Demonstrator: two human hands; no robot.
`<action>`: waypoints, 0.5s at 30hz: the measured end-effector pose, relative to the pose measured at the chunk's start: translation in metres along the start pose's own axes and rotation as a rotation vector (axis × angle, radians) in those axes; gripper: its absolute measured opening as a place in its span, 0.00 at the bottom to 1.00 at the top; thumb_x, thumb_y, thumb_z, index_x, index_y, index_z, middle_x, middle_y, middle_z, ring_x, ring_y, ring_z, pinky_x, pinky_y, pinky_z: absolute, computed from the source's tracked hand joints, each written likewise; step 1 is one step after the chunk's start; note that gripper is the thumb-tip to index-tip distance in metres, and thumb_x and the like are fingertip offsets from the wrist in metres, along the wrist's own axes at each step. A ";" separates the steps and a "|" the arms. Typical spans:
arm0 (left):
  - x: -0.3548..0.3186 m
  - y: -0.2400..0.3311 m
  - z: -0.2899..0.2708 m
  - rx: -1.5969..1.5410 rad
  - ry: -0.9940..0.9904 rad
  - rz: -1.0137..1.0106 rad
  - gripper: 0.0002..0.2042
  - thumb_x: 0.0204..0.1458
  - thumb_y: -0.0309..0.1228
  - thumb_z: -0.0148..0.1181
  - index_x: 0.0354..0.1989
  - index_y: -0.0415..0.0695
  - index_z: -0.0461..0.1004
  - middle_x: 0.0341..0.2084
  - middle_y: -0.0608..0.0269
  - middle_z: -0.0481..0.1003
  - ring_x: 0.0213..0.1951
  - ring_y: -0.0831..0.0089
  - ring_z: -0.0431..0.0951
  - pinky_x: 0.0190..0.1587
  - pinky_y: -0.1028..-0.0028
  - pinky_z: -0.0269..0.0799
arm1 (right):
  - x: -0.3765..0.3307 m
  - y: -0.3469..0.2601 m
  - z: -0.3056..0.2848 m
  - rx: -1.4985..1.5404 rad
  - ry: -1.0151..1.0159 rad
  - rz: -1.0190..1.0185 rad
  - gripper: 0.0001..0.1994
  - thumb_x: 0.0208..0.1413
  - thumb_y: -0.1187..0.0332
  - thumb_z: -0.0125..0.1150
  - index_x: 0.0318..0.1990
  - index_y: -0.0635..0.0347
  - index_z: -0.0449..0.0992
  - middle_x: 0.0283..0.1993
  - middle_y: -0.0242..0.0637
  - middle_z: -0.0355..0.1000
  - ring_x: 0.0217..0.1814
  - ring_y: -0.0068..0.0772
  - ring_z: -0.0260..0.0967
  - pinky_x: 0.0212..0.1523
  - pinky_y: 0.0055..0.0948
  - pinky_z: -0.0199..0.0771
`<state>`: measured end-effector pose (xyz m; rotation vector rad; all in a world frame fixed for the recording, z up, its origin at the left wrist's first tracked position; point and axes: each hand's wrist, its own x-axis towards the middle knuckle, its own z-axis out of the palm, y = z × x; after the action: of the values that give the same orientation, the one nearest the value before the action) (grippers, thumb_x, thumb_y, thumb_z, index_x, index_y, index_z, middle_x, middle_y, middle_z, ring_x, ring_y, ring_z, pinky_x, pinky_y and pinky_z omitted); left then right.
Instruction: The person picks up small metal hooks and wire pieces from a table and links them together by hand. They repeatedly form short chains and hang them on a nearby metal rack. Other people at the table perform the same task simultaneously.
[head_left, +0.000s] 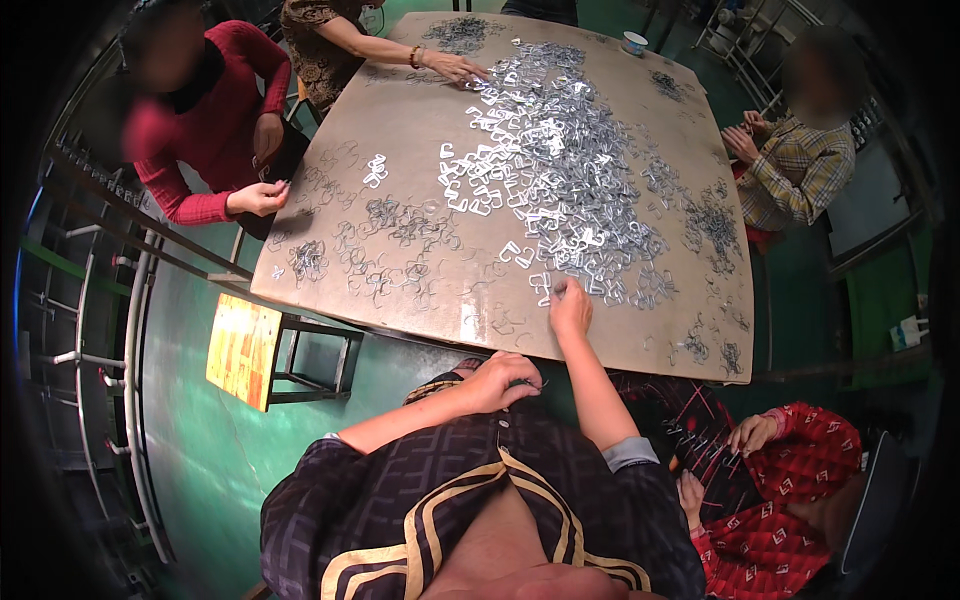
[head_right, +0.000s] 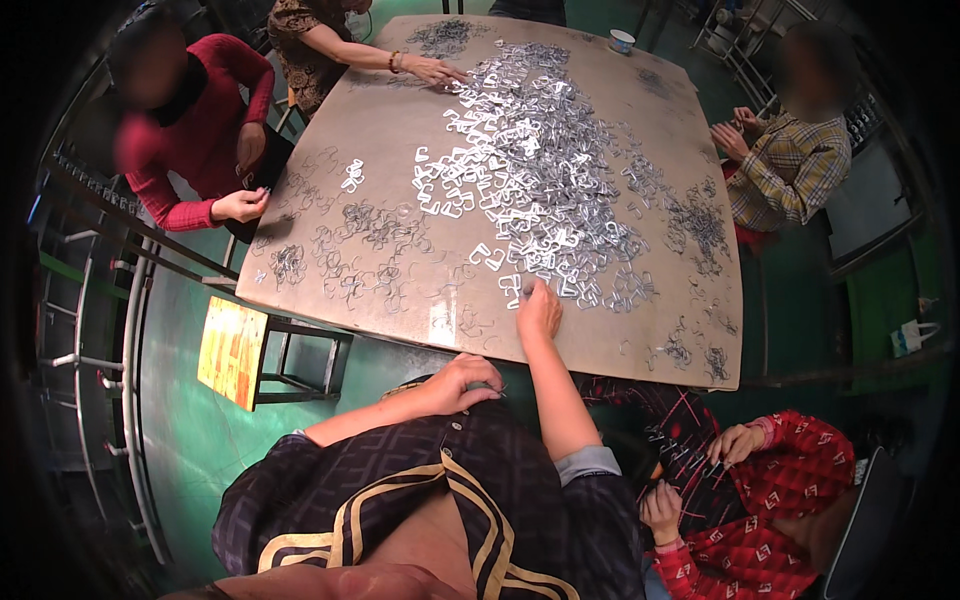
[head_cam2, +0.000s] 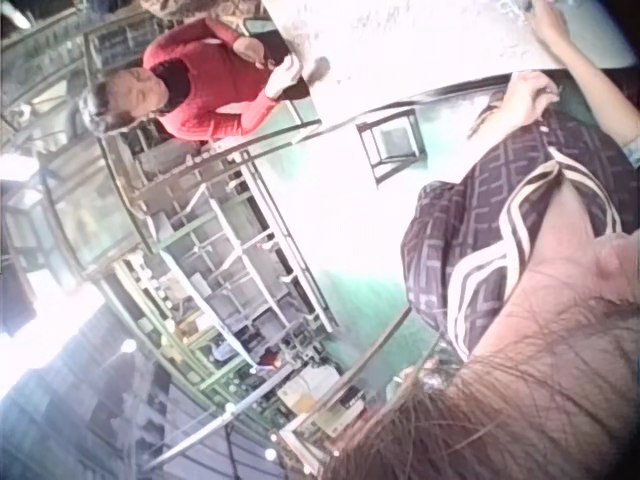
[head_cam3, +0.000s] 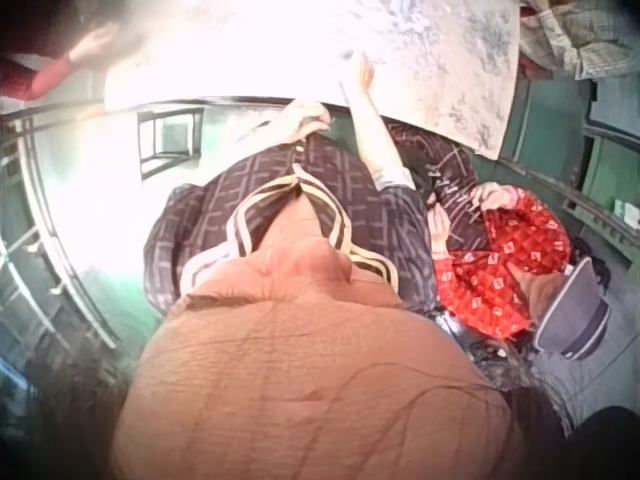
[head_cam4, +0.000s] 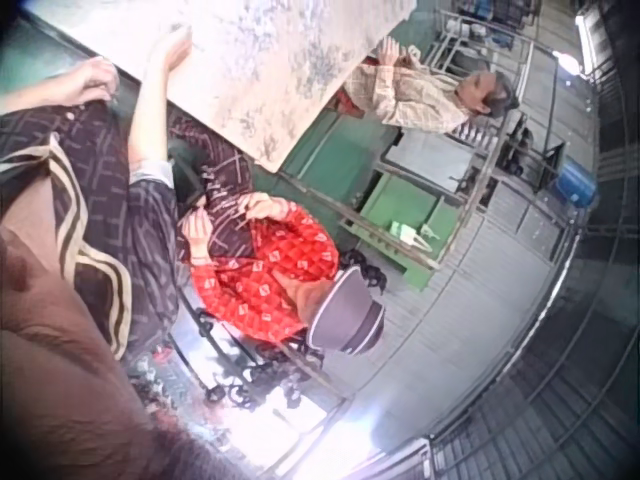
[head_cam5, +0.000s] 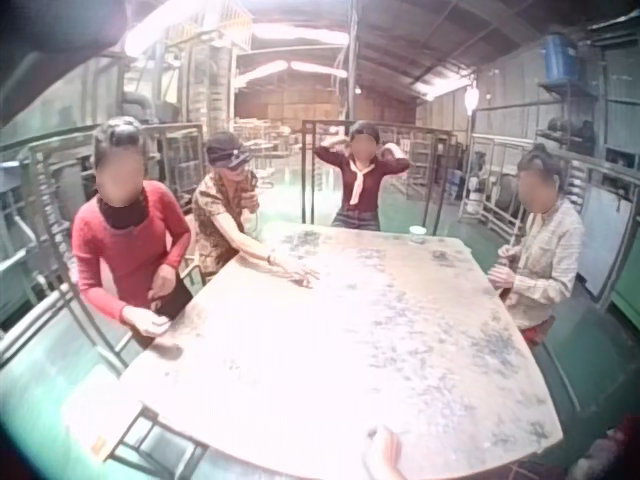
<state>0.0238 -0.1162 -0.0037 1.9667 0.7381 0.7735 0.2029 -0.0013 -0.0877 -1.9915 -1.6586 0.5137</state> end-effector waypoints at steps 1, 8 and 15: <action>0.001 -0.001 0.000 -0.003 -0.002 -0.011 0.05 0.47 0.27 0.64 0.31 0.44 0.75 0.32 0.65 0.76 0.40 0.66 0.76 0.48 0.68 0.64 | -0.003 -0.001 -0.007 -0.001 0.008 -0.012 0.14 0.40 0.64 0.73 0.32 0.59 0.75 0.35 0.43 0.73 0.42 0.46 0.70 0.45 0.41 0.68; 0.001 -0.006 0.004 -0.032 -0.024 -0.050 0.05 0.47 0.26 0.64 0.30 0.43 0.75 0.30 0.63 0.76 0.38 0.63 0.76 0.45 0.66 0.67 | -0.021 -0.020 -0.015 -0.140 0.001 0.002 0.18 0.39 0.62 0.74 0.36 0.58 0.74 0.43 0.42 0.71 0.51 0.45 0.65 0.51 0.41 0.64; 0.005 -0.009 0.003 -0.072 -0.006 -0.013 0.05 0.47 0.26 0.64 0.31 0.42 0.75 0.28 0.61 0.77 0.36 0.60 0.76 0.41 0.66 0.68 | -0.013 -0.020 -0.021 0.184 -0.232 0.093 0.14 0.39 0.70 0.73 0.33 0.61 0.75 0.31 0.39 0.75 0.33 0.40 0.74 0.35 0.34 0.72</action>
<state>0.0270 -0.1104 -0.0113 1.8969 0.7094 0.7763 0.1967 -0.0136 -0.0591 -1.9382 -1.5902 0.9280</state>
